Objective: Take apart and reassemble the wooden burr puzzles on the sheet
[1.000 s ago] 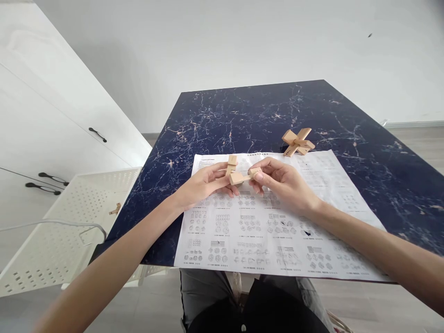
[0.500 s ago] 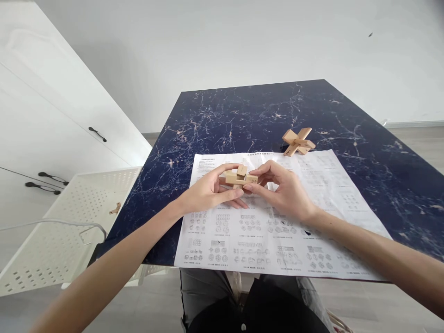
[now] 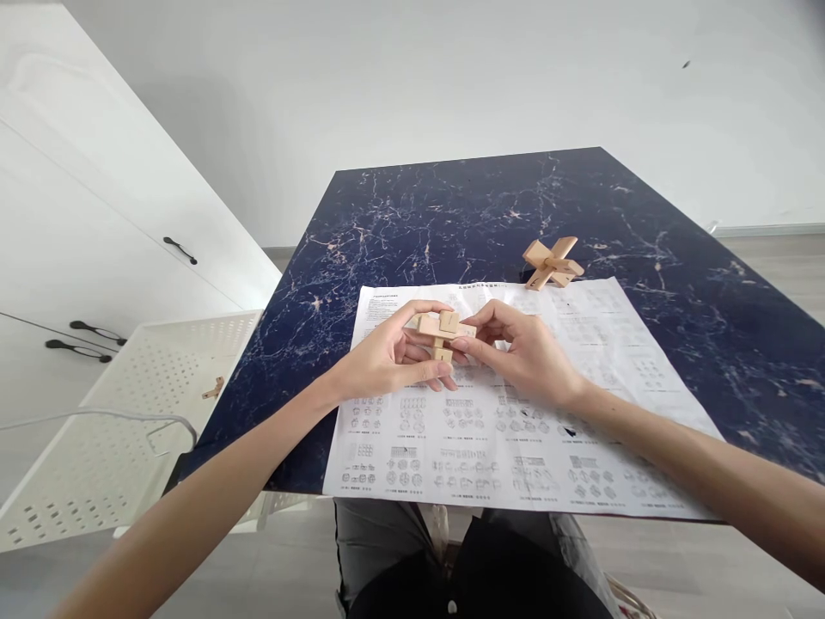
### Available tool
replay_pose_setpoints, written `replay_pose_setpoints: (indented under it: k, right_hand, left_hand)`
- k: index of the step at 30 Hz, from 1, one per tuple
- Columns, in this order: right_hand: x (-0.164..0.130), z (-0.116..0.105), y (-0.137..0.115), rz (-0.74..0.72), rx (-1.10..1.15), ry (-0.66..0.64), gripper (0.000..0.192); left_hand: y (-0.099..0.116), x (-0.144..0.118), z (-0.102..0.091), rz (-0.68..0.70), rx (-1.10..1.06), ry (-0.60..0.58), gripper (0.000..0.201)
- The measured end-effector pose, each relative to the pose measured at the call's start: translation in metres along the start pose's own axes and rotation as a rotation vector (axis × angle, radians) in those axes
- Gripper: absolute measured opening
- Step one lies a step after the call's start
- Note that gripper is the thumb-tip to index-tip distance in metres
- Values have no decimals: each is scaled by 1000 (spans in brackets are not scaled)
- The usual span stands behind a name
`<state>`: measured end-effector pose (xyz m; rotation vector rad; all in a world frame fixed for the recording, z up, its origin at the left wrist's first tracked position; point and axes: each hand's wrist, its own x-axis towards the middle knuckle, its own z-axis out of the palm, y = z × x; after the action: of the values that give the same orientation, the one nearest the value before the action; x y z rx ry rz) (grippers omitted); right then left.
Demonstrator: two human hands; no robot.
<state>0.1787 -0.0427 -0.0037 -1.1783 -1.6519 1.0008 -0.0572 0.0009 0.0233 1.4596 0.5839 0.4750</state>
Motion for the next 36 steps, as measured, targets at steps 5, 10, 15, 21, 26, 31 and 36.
replay_pose_setpoints:
  k: [5,10,15,21,26,31,36]
  right_hand:
    - [1,-1,2,12,11,-6,40]
    - [3,-1,1,38,41,47,36]
    - [4,0,2,23,-82,49,26]
    - [4,1,3,-232,-289,-80,30]
    - [5,2,7,-363,-403,-167,37]
    - [7,1,8,-320,-369,-82,21]
    - [7,-1,2,-170,-295,-24,13]
  left_hand:
    - [2,3,-1,-15,8,29,73]
    - [6,7,-8,55,24,322,63]
    - [1,11,-19,123,73,647,48]
    - [-3,13,-17,124,-21,624,46]
    - [0,12,-12,47,-66,473,46]
    - [-3,11,-15,48,13,425,42]
    - [-2,11,-17,41,39,443,46]
